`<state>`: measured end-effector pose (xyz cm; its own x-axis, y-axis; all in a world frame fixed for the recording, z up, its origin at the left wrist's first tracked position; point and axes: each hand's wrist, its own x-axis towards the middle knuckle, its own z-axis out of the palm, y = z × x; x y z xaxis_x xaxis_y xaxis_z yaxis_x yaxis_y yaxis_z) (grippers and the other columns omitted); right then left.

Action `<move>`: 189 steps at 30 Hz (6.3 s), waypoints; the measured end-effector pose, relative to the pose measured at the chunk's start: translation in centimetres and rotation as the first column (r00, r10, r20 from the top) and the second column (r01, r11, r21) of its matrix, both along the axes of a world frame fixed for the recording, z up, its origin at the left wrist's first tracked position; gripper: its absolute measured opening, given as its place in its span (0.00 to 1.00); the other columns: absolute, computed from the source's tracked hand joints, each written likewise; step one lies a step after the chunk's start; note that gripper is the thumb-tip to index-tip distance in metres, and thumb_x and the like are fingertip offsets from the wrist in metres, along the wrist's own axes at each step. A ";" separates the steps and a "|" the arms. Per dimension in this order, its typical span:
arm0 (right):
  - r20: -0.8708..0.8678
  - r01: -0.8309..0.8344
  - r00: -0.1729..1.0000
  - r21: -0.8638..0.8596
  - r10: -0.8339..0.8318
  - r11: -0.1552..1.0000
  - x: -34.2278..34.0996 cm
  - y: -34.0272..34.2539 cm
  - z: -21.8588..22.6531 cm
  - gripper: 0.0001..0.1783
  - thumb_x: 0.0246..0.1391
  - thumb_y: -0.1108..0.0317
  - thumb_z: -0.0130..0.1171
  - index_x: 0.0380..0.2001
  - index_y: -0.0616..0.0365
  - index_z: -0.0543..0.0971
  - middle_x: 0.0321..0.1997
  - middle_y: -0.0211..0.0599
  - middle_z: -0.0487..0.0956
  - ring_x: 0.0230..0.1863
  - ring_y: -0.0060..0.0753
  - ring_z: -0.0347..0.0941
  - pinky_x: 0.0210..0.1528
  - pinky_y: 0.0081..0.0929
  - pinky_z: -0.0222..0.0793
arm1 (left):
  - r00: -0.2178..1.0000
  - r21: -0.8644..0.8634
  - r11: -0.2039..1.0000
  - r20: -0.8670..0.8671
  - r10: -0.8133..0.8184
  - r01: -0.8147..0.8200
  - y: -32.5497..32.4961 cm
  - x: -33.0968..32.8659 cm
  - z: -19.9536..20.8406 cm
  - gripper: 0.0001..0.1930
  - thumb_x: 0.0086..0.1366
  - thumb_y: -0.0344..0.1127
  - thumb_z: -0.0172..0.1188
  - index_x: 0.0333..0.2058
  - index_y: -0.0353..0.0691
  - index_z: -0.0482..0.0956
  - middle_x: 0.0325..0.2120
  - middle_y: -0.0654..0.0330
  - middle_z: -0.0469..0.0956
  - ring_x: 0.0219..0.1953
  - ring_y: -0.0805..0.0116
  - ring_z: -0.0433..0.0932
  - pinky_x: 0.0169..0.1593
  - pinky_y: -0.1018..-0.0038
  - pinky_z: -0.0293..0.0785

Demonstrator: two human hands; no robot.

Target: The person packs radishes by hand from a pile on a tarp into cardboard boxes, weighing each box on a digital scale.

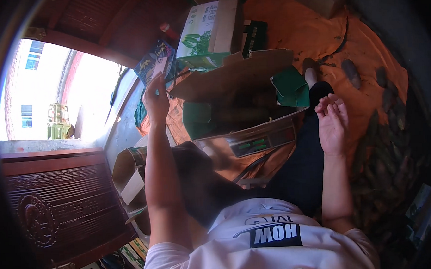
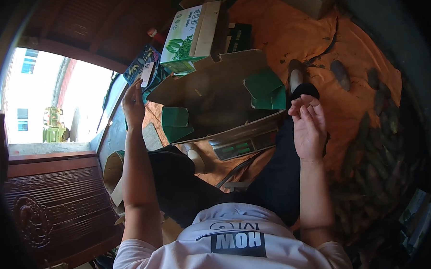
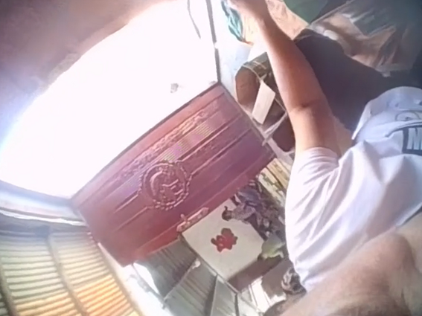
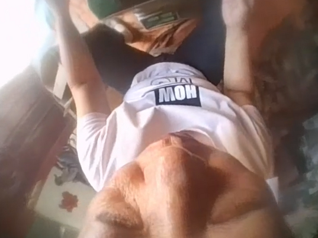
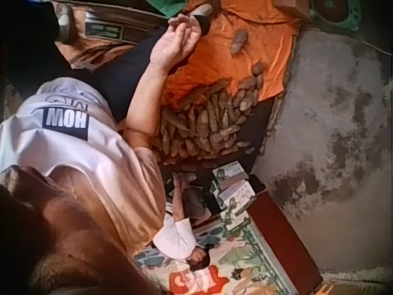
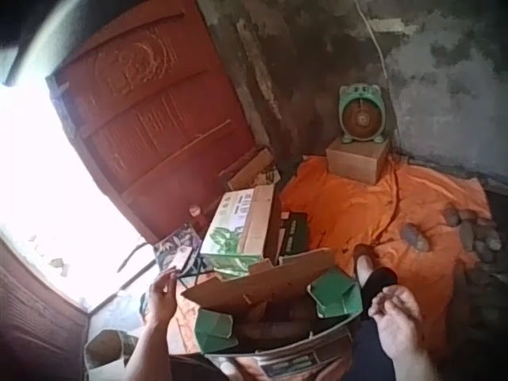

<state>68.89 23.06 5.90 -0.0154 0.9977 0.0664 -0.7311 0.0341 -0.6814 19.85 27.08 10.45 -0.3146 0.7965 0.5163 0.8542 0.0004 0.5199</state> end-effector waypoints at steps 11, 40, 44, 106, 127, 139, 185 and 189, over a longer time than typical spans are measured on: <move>0.196 -0.081 0.978 0.033 0.073 0.996 -1.4 -0.5 0.1 0.13 0.70 0.71 0.53 0.54 0.63 0.75 0.49 0.38 0.79 0.49 0.27 0.73 0.59 0.28 0.68 | 0.987 -0.091 0.991 -0.122 -0.109 0.098 -0.2 -0.2 6.5 0.14 0.72 0.41 0.60 0.47 0.41 0.86 0.48 0.51 0.85 0.50 0.50 0.84 0.56 0.62 0.77; 0.790 -0.763 -0.443 -0.084 -0.424 0.640 -11.5 0.7 1.6 0.11 0.50 0.78 0.63 0.38 0.58 0.80 0.37 0.44 0.82 0.43 0.52 0.77 0.49 0.44 0.70 | 0.686 -0.261 0.916 0.727 -0.021 0.306 -5.2 -4.5 -10.5 0.18 0.64 0.42 0.71 0.47 0.36 0.86 0.34 0.59 0.87 0.35 0.75 0.83 0.41 0.72 0.79; 0.695 -0.763 -0.541 -0.169 -0.474 0.623 -12.6 1.2 1.9 0.04 0.51 0.73 0.66 0.31 0.57 0.81 0.32 0.46 0.83 0.37 0.54 0.80 0.42 0.48 0.74 | 0.643 -0.224 0.917 0.765 -0.044 0.330 -6.0 -4.4 -11.0 0.19 0.65 0.47 0.71 0.48 0.41 0.87 0.38 0.57 0.87 0.40 0.69 0.84 0.45 0.68 0.79; 0.941 -0.863 0.230 0.080 -0.247 -0.499 -51.2 -25.3 -7.7 0.08 0.42 0.64 0.62 0.13 0.49 0.82 0.16 0.37 0.80 0.23 0.40 0.82 0.26 0.37 0.75 | 0.569 -0.374 0.644 0.302 0.765 -0.668 -69.0 -20.6 -11.4 0.09 0.65 0.23 0.67 0.43 0.34 0.88 0.36 0.61 0.89 0.39 0.74 0.82 0.46 0.72 0.76; 0.852 -0.848 0.519 0.505 -0.063 -0.160 -48.5 -21.9 4.6 0.11 0.49 0.69 0.60 0.39 0.52 0.80 0.34 0.32 0.80 0.40 0.39 0.82 0.37 0.41 0.76 | 0.429 -0.579 0.509 0.283 0.858 -0.637 -73.9 -30.4 -5.5 0.16 0.73 0.31 0.59 0.56 0.33 0.80 0.50 0.55 0.83 0.50 0.64 0.80 0.52 0.69 0.75; 0.828 -0.515 0.369 0.560 -0.422 0.650 -23.7 -5.4 11.1 0.14 0.57 0.81 0.64 0.47 0.60 0.84 0.43 0.41 0.86 0.43 0.40 0.85 0.44 0.30 0.80 | 0.239 -0.337 0.557 0.652 0.720 -0.759 -70.1 -35.7 -4.5 0.16 0.78 0.33 0.54 0.60 0.39 0.77 0.54 0.61 0.79 0.52 0.70 0.78 0.53 0.74 0.75; 0.888 -0.578 0.248 -0.185 0.387 0.795 -22.5 17.8 1.9 0.19 0.63 0.74 0.62 0.57 0.64 0.77 0.50 0.35 0.84 0.50 0.20 0.78 0.56 0.25 0.74 | 0.441 0.280 0.957 0.851 -0.284 0.076 -2.1 -6.7 6.6 0.16 0.74 0.29 0.58 0.57 0.35 0.79 0.57 0.51 0.80 0.56 0.60 0.82 0.57 0.67 0.81; 0.971 -0.607 -0.212 -0.216 0.106 0.764 -18.2 12.2 5.8 0.17 0.57 0.71 0.64 0.50 0.63 0.81 0.40 0.46 0.86 0.45 0.44 0.83 0.50 0.34 0.74 | 0.555 0.259 0.961 0.788 -0.266 0.094 -2.3 -6.2 5.8 0.16 0.74 0.31 0.59 0.57 0.36 0.80 0.56 0.52 0.81 0.56 0.62 0.82 0.58 0.67 0.80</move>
